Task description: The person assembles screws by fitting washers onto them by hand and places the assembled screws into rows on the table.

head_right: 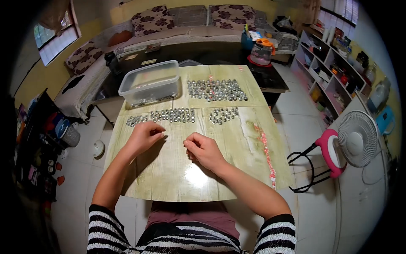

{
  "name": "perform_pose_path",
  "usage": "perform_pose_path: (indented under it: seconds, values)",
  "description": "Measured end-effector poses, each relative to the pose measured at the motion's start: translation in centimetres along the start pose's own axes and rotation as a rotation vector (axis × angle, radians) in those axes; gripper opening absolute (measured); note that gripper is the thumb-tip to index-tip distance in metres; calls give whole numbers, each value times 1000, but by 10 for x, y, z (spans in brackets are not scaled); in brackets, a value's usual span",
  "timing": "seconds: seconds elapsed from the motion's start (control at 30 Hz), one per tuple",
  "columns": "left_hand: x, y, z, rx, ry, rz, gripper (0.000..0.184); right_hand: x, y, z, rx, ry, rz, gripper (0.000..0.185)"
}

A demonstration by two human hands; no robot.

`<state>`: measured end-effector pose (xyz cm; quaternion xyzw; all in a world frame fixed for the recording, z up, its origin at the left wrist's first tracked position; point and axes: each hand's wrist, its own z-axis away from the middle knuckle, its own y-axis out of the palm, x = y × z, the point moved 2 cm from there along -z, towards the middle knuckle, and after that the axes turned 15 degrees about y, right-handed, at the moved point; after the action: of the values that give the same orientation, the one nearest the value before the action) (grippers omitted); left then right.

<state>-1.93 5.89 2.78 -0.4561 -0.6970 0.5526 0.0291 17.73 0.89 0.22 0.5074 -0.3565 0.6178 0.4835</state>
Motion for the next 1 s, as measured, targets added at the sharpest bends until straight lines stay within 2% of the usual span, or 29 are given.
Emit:
perform_pose_path:
  seconds: [0.23, 0.3, 0.33, 0.4, 0.47, 0.5, 0.57, 0.7, 0.83, 0.93, 1.0]
  values:
    - [-13, -7, 25, -11, -61, 119, 13, 11, -19, -5, -50, 30, 105, 12]
    - [-5, -5, 28, -47, -55, 156, 13, 16, -31, -8, -121, -43, 231, 11]
    - [-1, -4, 29, -86, -54, 190, 13, 18, -41, -10, -181, -17, 225, 11]
    - [3, -2, 30, -94, -51, 192, 13, 10, -73, -23, -346, -137, 326, 12]
    - [8, 1, 30, -115, -52, 198, 13, 15, -99, -25, -545, -132, 367, 13]
    - [10, 1, 31, -119, -50, 201, 13, 15, -111, -28, -545, -133, 371, 13]
    - [11, 1, 31, -131, -37, 165, 13, 15, -132, -32, -822, -233, 649, 15]
    - [16, 0, 32, -175, -41, 180, 13, 6, -146, -43, -920, -182, 695, 20]
    - [23, 0, 35, -193, -57, 167, 13, 4, -147, -48, -912, -124, 711, 18]
    - [22, -2, 35, -199, -66, 153, 13, 1, -148, -47, -923, -148, 701, 15]
    - [24, -11, 36, -216, -88, 119, 14, 3, -145, -43, -951, -253, 655, 11]
